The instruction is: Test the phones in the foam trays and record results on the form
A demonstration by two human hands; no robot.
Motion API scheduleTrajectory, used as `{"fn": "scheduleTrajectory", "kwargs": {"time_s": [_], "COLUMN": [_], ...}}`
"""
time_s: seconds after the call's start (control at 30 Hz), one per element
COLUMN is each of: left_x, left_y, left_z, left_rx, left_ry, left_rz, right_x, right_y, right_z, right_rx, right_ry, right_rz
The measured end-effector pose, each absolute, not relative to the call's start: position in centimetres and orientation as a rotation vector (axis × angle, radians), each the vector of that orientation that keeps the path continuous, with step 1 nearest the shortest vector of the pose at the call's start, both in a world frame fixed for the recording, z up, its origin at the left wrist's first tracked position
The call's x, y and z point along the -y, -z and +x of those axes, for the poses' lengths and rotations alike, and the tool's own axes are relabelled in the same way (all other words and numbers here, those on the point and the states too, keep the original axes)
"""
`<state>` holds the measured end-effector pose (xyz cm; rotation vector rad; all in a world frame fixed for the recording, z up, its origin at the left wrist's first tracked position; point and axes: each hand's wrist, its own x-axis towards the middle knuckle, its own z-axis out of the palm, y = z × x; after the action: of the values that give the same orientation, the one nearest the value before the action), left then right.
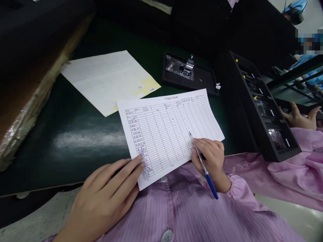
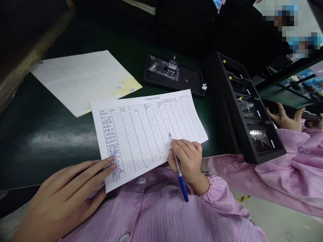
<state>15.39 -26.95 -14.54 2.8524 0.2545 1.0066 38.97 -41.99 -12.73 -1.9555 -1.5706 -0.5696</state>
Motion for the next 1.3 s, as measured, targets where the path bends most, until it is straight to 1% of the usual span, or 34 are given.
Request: {"fn": "scheduleTrajectory", "kwargs": {"time_s": [0.37,0.7,0.87,1.17,1.3], "left_x": [26.7,27.9,29.3,30.4,30.2], "left_y": [14.1,12.4,11.3,9.0,8.1], "left_z": [15.4,16.8,19.8,25.7,26.9], "left_rx": [-0.191,-0.276,-0.213,-0.261,-0.285], "left_ry": [-1.009,-0.949,-0.693,0.101,0.336], "left_rz": [2.849,2.984,3.104,2.980,2.940], "right_x": [42.5,43.1,43.3,43.3,43.3], "right_y": [12.8,12.1,12.3,12.5,12.6], "right_z": [39.8,41.2,41.6,41.9,41.8], "right_rx": [1.567,1.438,1.384,1.388,1.392], "right_ry": [0.540,0.255,0.160,0.152,0.162], "right_rz": [-1.966,-1.897,-1.908,-1.885,-1.880]}}
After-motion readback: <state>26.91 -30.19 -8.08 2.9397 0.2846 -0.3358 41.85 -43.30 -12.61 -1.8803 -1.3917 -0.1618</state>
